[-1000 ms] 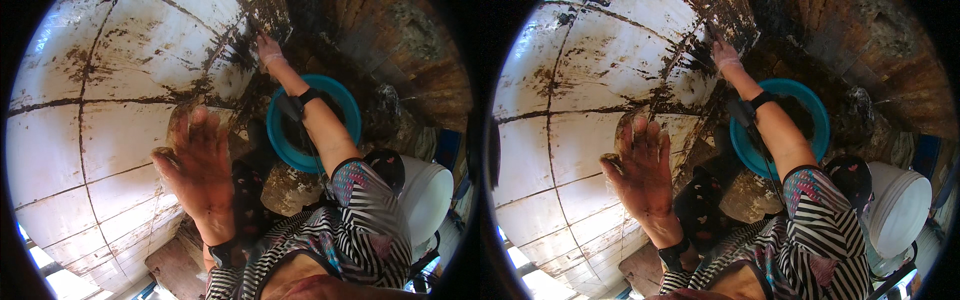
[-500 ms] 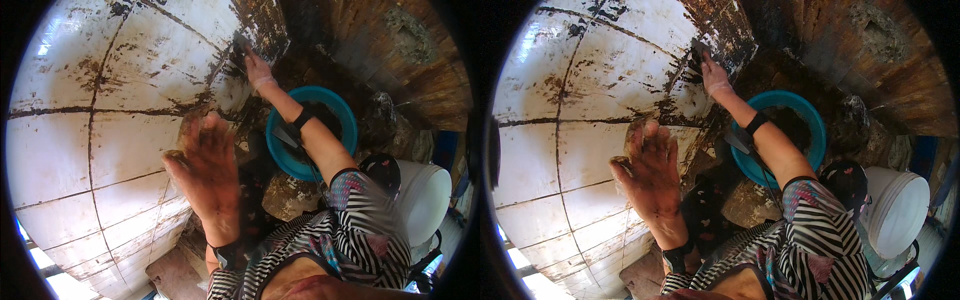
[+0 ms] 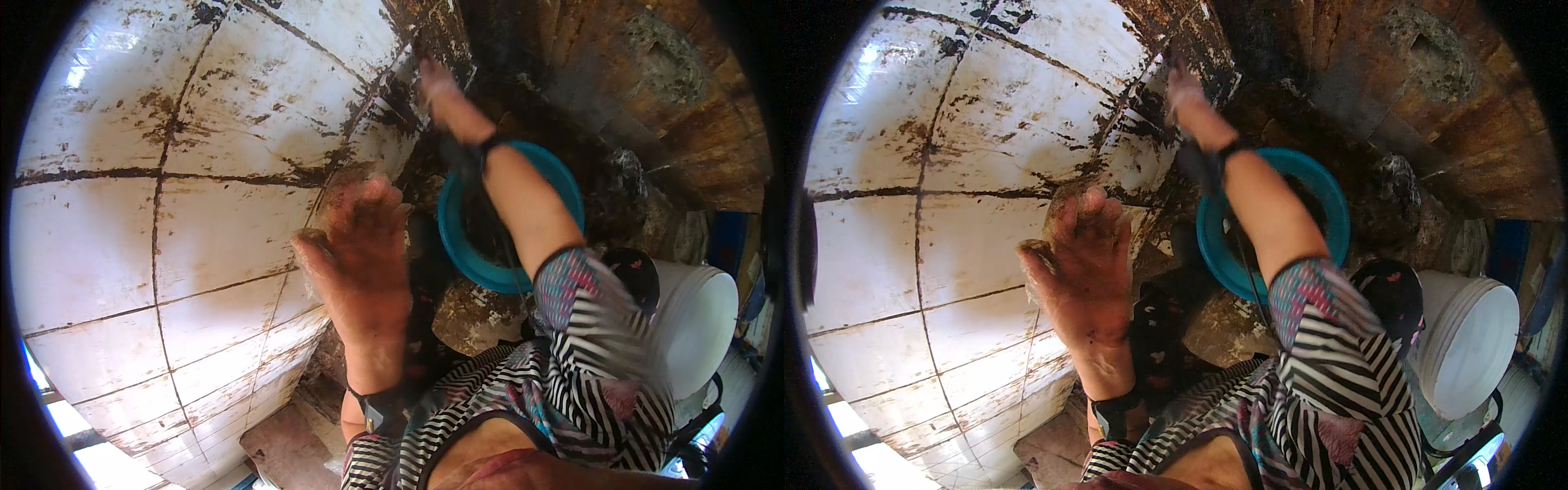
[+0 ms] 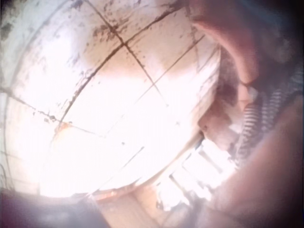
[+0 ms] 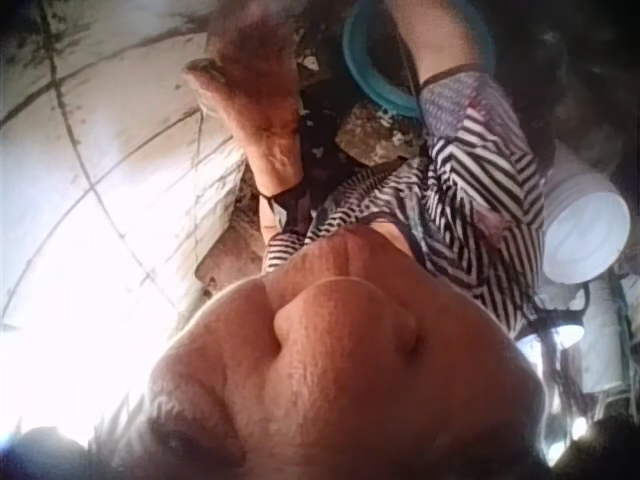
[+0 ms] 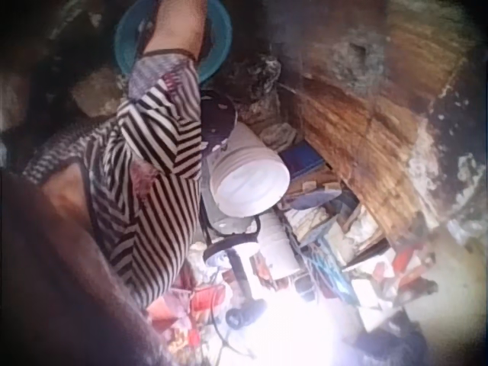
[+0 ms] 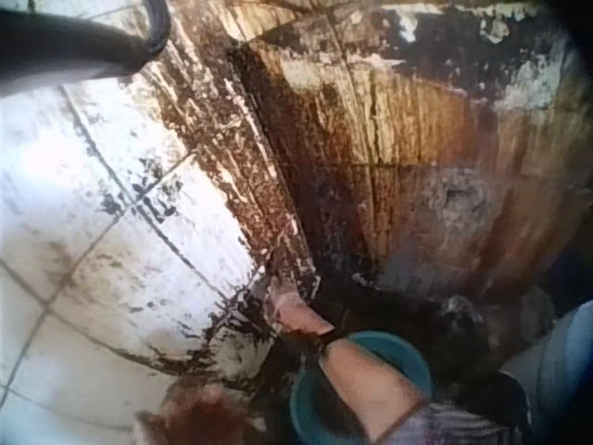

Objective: The person scrapes a dark, dirty substance from a tiled wall using a metal scraper. They repeatedly dip the scraper into a blue bucket of water to clean it and continue removing the material from the wall surface.

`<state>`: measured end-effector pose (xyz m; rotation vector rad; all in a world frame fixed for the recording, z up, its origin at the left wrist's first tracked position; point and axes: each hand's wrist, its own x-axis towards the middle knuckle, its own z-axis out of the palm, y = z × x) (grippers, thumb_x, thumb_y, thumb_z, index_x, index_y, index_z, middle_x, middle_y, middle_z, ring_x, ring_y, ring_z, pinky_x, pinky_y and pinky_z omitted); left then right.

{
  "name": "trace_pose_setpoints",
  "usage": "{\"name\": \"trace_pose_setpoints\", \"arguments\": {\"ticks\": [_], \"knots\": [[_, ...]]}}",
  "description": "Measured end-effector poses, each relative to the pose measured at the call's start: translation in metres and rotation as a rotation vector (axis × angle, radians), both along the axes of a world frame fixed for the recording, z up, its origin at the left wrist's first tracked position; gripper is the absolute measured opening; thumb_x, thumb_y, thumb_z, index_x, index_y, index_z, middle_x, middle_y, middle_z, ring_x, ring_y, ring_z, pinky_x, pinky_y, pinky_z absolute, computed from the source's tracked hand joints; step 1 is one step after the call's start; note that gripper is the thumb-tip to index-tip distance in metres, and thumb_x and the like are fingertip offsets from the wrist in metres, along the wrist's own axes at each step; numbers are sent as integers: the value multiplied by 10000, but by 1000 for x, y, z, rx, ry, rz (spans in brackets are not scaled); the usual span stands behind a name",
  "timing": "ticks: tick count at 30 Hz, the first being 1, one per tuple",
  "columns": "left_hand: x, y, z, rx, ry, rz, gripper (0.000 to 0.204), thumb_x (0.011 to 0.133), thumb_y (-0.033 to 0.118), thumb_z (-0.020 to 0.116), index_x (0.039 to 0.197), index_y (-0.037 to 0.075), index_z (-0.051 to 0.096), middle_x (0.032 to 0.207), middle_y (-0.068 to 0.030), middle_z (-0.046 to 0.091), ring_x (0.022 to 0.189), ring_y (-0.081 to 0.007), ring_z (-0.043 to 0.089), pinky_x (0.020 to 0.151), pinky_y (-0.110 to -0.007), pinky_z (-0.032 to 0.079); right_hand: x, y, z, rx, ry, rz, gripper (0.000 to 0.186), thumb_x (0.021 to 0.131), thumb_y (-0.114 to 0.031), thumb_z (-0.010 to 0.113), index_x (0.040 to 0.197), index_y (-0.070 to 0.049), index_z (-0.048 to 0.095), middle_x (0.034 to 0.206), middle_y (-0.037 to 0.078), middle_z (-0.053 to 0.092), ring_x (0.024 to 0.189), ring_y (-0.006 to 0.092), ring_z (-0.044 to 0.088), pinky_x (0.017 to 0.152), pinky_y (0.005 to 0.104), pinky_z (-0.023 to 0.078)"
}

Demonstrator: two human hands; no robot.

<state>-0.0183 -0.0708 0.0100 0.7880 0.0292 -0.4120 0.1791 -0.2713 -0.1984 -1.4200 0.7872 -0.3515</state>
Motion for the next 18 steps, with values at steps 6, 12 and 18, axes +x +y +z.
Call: {"name": "trace_pose_setpoints", "arguments": {"ticks": [6, 12, 18], "knots": [[22, 1, 3, -33, -125, 41, 614, 866, 591, 383, 1129, 59, 539, 1255, -153, 489, 1200, -297, 410, 1034, -416, 272, -29, -30, -70, -193, 216, 171, 416, 905, -436, 429, 1099, -91, 559, 795, 140, 614, 680, 285, 592, 588, 395, 463], [38, 2, 8, -21, -162, 88, 682, 824, 631, 423, 1133, 30, 518, 1249, -170, 483, 1189, -311, 401, 1049, -443, 256, -245, 39, -116, -589, 529, 493, 356, 898, -352, 442, 1240, -274, 505, 1092, 134, 594, 995, 346, 561, 778, 424, 478], [19, -14, 17, 191, -130, 69, 736, 860, 642, 269, 1128, -5, 495, 1272, -189, 449, 1193, -338, 385, 1054, -469, 243, -338, 23, -130, -905, 832, 813, 429, 866, -207, 482, 1294, -226, 449, 991, 155, 617, 894, 342, 595, 700, 440, 498]]}}
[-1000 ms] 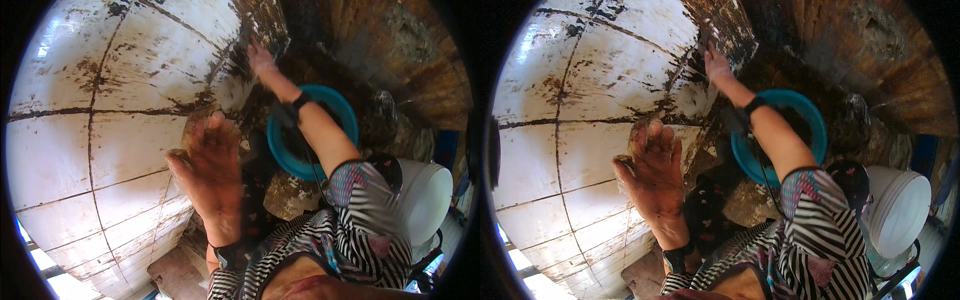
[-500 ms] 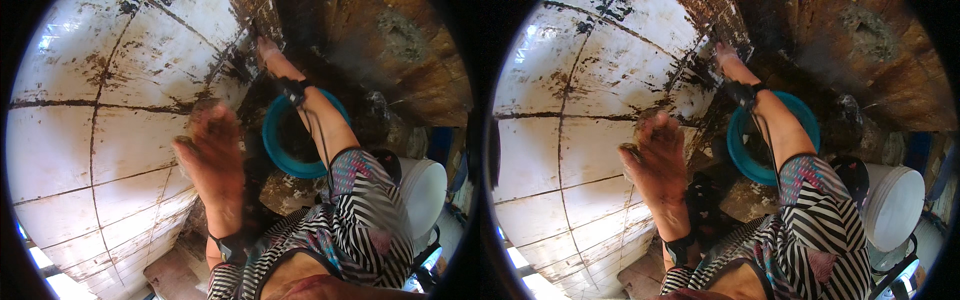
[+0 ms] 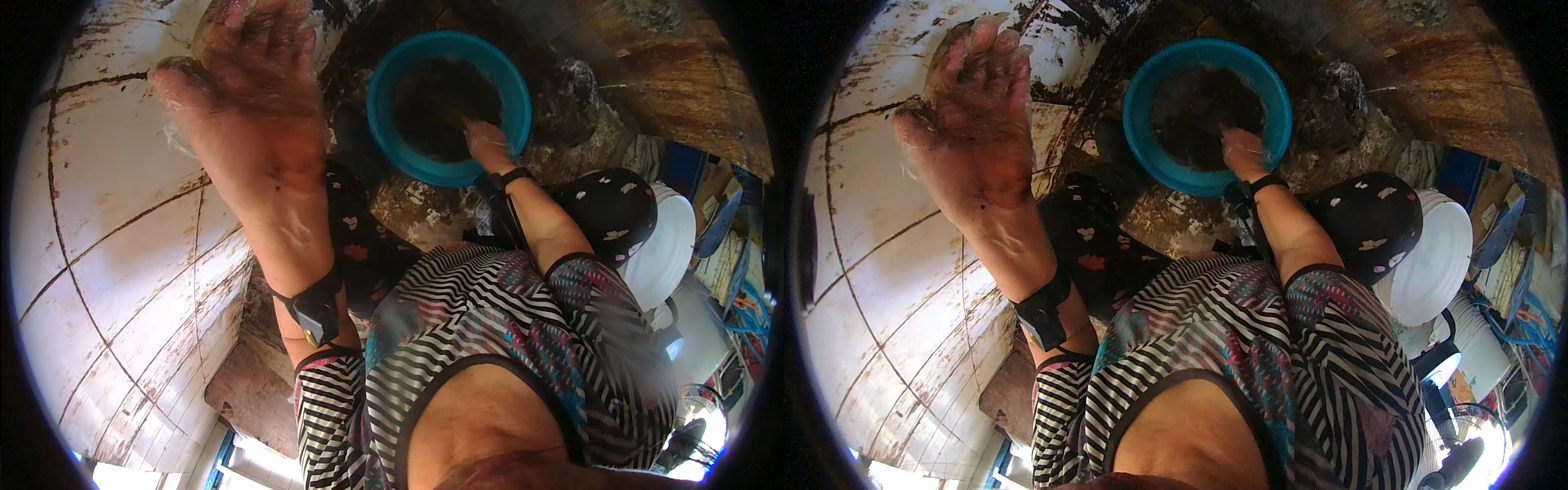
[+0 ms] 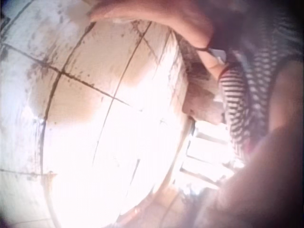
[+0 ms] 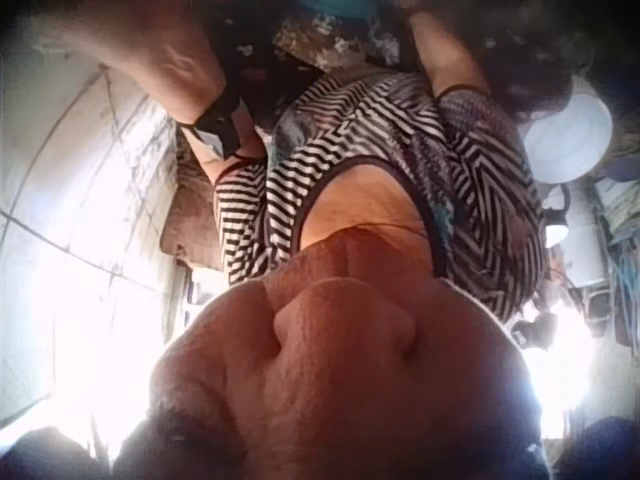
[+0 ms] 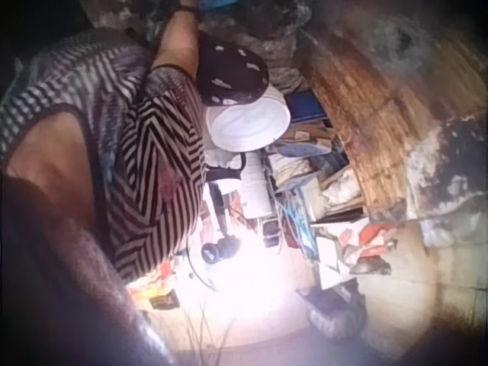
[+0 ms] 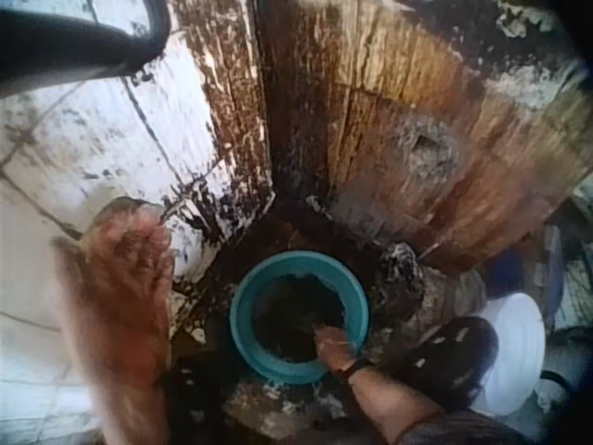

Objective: The person scrapes a dark, dirty substance from a tiled wall using a metal scraper. They repeatedly dip the scraper into a blue bucket of water to clean it and continue removing the material from the wall surface.

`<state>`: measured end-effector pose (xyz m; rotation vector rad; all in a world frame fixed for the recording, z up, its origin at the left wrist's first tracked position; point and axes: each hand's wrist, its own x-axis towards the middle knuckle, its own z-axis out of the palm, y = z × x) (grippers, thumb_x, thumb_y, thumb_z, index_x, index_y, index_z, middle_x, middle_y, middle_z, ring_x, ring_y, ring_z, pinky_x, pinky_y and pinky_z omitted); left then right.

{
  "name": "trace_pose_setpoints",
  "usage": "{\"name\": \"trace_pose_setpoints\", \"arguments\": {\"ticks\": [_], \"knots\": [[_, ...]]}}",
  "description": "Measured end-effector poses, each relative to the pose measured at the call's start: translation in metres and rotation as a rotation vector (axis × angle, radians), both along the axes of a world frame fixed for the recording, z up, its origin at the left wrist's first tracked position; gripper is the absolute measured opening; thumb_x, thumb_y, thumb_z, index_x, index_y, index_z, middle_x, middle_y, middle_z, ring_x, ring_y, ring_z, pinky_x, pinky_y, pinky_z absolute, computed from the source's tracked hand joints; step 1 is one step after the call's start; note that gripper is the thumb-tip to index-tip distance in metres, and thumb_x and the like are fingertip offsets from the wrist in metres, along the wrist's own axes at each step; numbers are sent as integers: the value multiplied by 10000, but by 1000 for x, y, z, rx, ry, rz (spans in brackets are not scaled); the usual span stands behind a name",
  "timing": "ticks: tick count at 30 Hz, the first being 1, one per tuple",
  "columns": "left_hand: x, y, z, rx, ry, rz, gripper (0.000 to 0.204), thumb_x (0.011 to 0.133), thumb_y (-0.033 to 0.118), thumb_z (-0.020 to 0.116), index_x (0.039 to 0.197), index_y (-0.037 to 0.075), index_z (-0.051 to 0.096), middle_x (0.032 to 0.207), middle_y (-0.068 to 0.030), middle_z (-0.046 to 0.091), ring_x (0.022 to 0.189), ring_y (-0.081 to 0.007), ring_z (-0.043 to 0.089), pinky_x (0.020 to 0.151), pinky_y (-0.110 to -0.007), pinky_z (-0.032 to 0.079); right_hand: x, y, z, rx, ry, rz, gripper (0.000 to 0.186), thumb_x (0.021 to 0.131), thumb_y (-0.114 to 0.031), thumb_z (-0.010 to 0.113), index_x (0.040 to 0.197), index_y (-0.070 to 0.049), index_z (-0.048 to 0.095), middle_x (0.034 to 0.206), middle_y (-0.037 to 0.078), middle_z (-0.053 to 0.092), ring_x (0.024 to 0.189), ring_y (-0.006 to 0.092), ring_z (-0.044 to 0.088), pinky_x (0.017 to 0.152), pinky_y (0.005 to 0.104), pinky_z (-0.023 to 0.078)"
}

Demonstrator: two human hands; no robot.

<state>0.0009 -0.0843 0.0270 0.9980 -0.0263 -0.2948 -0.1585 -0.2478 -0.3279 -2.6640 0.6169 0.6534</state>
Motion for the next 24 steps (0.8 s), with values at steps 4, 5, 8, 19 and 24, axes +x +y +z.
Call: {"name": "trace_pose_setpoints", "arguments": {"ticks": [4, 5, 8, 19, 24], "knots": [[0, 0, 3, -81, 37, 9, 713, 866, 629, 283, 1132, -1, 485, 1265, -191, 447, 1191, -338, 388, 1055, -463, 244, 0, -6, -39, -57, -4, -15, 435, 838, -164, 521, 1271, -172, 475, 913, 164, 622, 833, 340, 603, 650, 438, 498], [1, 2, 2, -111, 57, 47, 707, 866, 627, 293, 1134, 1, 483, 1261, -191, 448, 1190, -338, 390, 1055, -461, 244, 5, -7, -48, -80, -57, 4, 423, 838, -174, 530, 1259, -168, 491, 882, 165, 620, 795, 334, 608, 625, 432, 498], [7, 11, -4, -156, -19, -16, 683, 863, 619, 331, 1132, 12, 489, 1257, -188, 450, 1192, -337, 390, 1055, -456, 242, 36, -16, -42, -111, -364, -51, 419, 839, -228, 551, 1254, -208, 498, 848, 158, 617, 751, 327, 616, 588, 424, 501], [10, 7, -6, -233, 19, -55, 621, 887, 596, 325, 1157, 56, 471, 1110, -105, 551, 1102, -239, 476, 996, -362, 308, 287, -94, 283, -190, -1090, -61, 344, 882, -359, 460, 1196, -237, 530, 1022, 195, 593, 907, 380, 569, 762, 445, 480], [11, 5, -9, -208, 13, -50, 664, 871, 622, 326, 1176, 56, 492, 1141, -131, 539, 1082, -271, 460, 992, -382, 300, 269, -98, 200, 95, -750, -44, 442, 900, -354, 429, 1313, -198, 412, 1140, 198, 556, 1056, 367, 525, 870, 451, 442]]}}
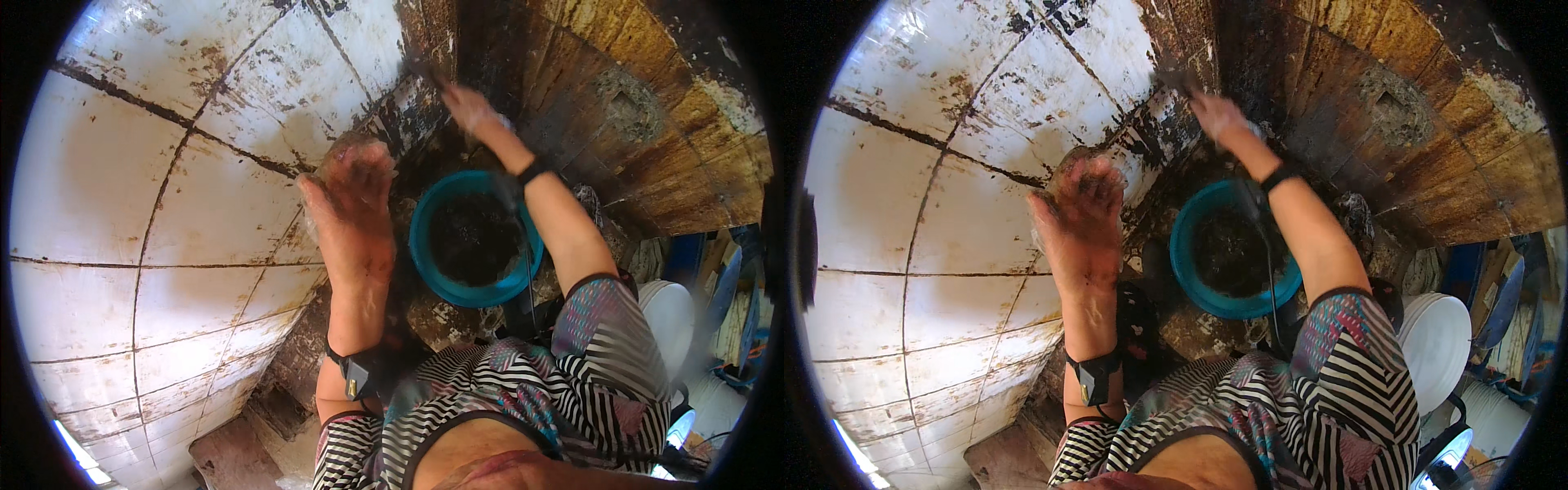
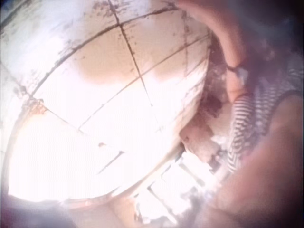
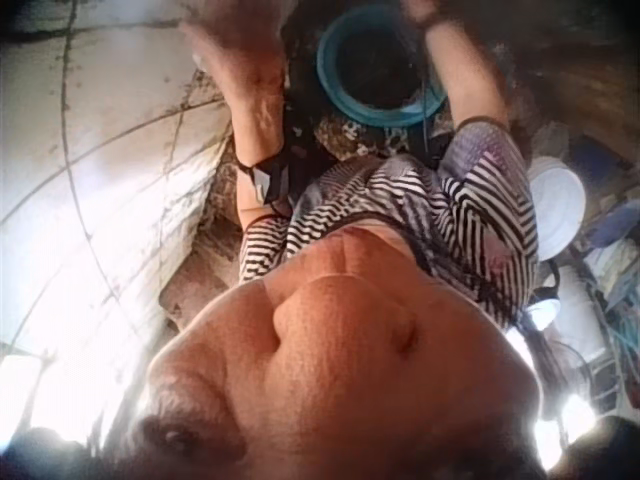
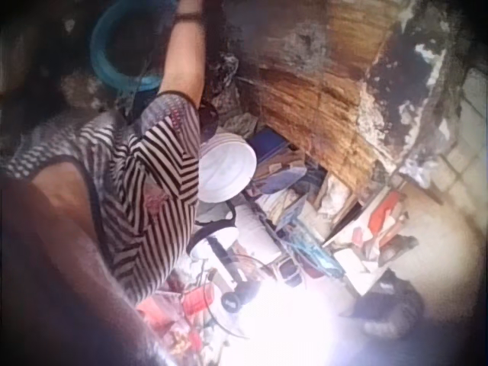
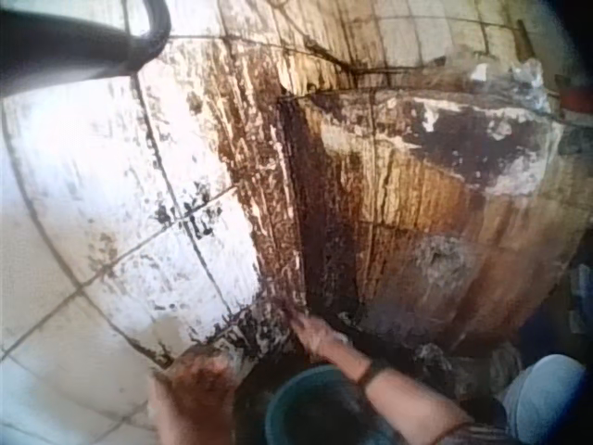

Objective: The person scrapes a dark, dirty substance from a tiled wall using a metal scraper. They repeatedly dip the scraper into a blue bucket of water to clean it and continue removing the material from the wall surface.

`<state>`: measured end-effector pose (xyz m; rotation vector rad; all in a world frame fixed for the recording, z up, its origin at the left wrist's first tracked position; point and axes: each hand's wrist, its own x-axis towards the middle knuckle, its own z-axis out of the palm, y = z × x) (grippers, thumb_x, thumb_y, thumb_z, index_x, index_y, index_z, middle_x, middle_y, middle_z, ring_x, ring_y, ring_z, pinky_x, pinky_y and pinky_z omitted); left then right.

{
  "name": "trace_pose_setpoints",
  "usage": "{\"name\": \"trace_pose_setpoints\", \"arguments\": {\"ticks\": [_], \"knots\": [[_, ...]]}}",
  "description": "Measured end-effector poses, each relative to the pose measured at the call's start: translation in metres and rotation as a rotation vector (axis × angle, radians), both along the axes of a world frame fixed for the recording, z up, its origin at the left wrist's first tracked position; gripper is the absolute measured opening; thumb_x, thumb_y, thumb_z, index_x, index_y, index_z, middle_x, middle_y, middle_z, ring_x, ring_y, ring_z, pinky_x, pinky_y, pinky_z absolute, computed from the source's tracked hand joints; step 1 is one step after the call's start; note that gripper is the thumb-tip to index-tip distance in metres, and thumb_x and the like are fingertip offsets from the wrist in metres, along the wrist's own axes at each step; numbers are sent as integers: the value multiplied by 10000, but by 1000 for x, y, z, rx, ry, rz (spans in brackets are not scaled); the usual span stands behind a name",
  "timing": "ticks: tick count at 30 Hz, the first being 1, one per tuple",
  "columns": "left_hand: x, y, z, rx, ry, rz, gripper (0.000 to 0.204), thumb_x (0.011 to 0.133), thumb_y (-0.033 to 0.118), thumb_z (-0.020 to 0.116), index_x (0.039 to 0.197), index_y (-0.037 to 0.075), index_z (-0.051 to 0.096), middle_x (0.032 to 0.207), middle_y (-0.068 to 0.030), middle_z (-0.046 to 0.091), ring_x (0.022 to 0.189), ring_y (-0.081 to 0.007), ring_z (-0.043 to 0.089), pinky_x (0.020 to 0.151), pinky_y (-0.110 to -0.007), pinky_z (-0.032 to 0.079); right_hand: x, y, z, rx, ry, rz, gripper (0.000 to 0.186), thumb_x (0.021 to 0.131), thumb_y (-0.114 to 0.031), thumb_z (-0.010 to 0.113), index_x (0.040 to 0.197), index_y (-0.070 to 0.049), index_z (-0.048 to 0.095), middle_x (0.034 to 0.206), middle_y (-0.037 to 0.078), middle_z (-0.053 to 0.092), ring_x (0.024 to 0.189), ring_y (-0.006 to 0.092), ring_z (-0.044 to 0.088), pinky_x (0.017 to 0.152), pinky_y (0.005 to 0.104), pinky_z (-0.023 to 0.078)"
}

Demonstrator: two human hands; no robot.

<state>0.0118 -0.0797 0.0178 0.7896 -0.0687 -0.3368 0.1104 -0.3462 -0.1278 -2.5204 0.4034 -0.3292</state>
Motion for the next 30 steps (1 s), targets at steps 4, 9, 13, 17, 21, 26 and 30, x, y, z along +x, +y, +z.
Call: {"name": "trace_pose_setpoints", "arguments": {"ticks": [4, 9, 13, 17, 21, 26, 30], "knots": [[-2, 2, -3, -16, -22, 0, 657, 884, 605, 315, 1171, 41, 491, 1130, -144, 538, 1099, -288, 451, 1011, -402, 291, -81, 48, -118, 806, 258, 3, 460, 910, -313, 439, 1326, -124, 393, 1125, 207, 562, 1029, 370, 533, 858, 448, 438], [-2, 6, -4, -51, 37, 4, 635, 895, 580, 324, 1132, 16, 494, 1136, -158, 521, 1108, -303, 442, 1029, -425, 276, -218, 108, -212, 344, 84, -44, 371, 872, -177, 471, 1230, -83, 488, 882, 180, 604, 772, 372, 559, 605, 470, 447], [1, 8, -3, -46, 65, 24, 620, 889, 586, 330, 1119, 35, 498, 1117, -163, 528, 1094, -298, 456, 1013, -415, 307, -281, 95, -238, -111, 366, 20, 309, 750, -67, 559, 1054, -31, 602, 834, 191, 603, 787, 357, 572, 604, 458, 468], [1, 6, 1, -9, 35, 19, 620, 890, 586, 332, 1123, 35, 497, 1105, -151, 536, 1074, -283, 474, 1009, -396, 320, -252, 85, -213, -206, 520, 63, 371, 782, -88, 548, 1153, -68, 563, 835, 189, 611, 771, 361, 576, 624, 469, 481], [-3, 2, 4, 15, 51, 46, 617, 900, 577, 318, 1127, 32, 496, 1101, -148, 539, 1068, -274, 481, 1002, -388, 328, -159, 78, -92, 23, 129, -105, 467, 843, -194, 535, 1298, -201, 429, 884, 227, 599, 759, 405, 581, 627, 496, 480], [-5, -3, 1, -9, 46, 15, 614, 906, 570, 310, 1107, 28, 516, 1086, -139, 552, 1058, -262, 489, 987, -386, 341, -3, 15, 134, 631, -354, 164, 482, 909, -330, 448, 1319, -86, 380, 677, 144, 576, 466, 234, 565, 440, 363, 470], [-1, -7, -3, 11, -4, -8, 602, 902, 571, 324, 1063, 33, 543, 1069, -124, 572, 1035, -248, 508, 969, -382, 354, 51, 11, 166, 822, -287, 76, 450, 926, -310, 442, 1309, -77, 405, 726, 73, 563, 545, 144, 535, 459, 297, 448]]}}
